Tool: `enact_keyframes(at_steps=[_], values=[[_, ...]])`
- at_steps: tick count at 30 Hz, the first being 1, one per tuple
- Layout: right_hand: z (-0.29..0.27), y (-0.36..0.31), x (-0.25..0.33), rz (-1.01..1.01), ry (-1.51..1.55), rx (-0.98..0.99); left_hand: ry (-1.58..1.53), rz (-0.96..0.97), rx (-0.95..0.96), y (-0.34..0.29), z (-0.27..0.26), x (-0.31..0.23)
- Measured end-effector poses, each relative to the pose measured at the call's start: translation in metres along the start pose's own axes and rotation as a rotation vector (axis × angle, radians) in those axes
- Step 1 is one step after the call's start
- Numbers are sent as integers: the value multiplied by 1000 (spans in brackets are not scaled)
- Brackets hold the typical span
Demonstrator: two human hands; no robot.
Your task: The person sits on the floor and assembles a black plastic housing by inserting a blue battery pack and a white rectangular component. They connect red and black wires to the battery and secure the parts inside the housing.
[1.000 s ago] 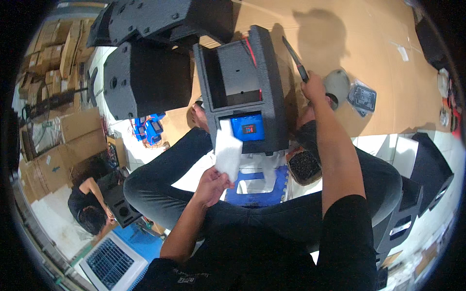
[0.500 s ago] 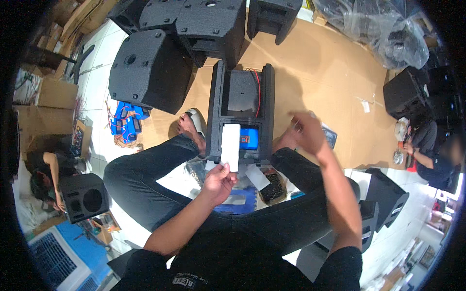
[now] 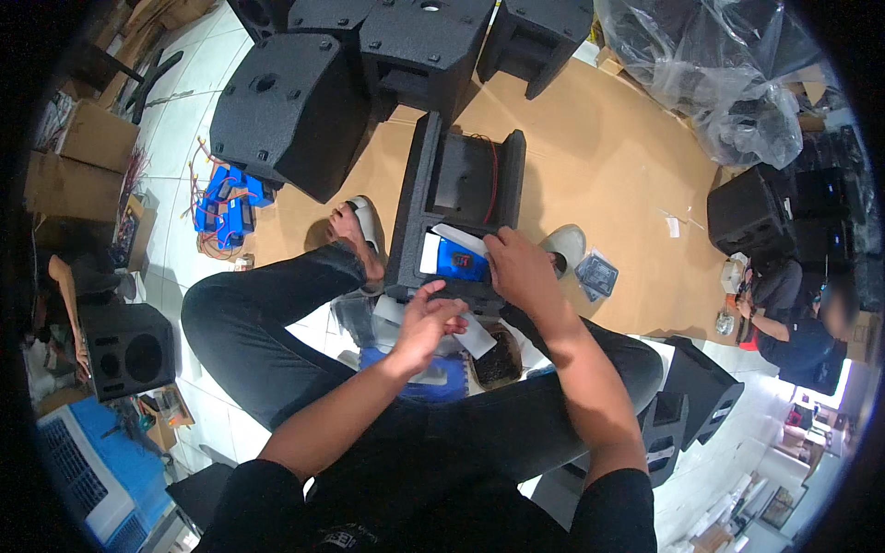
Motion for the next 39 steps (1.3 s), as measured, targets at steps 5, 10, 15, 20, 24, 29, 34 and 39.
enact_keyframes(at_steps=[5, 10, 15, 20, 24, 29, 34, 39], values=[[5, 27, 8, -101, -174, 52, 97, 132, -89, 11, -30, -34], [15, 39, 13, -140, -219, 65, 163, 277, -105, 30, -31, -44], [30, 46, -1, -173, -207, 60, 590, 554, -146, 31, -25, -43], [49, 42, -8, -125, -44, -30, 1244, 1025, 38, 40, -5, -43], [58, 31, -8, -96, -53, -72, 1523, 1136, 90, 57, 7, -37], [69, 24, -3, -116, -33, -200, 1751, 1132, 107, 75, 1, -36], [86, 22, 3, -115, -90, -279, 1867, 1033, 104, 77, -12, -30], [93, 8, 18, -15, -114, -347, 1863, 1006, 110, 82, -10, -21]])
Point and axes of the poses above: each hand's wrist, its own y-axis towards the middle knuckle, its own z-axis out of the palm, x = y × z, the point moved 1 cm from there along y, towards the middle knuckle, and after that the axes turned 11 degrees about -y, right-handed, at the moved point
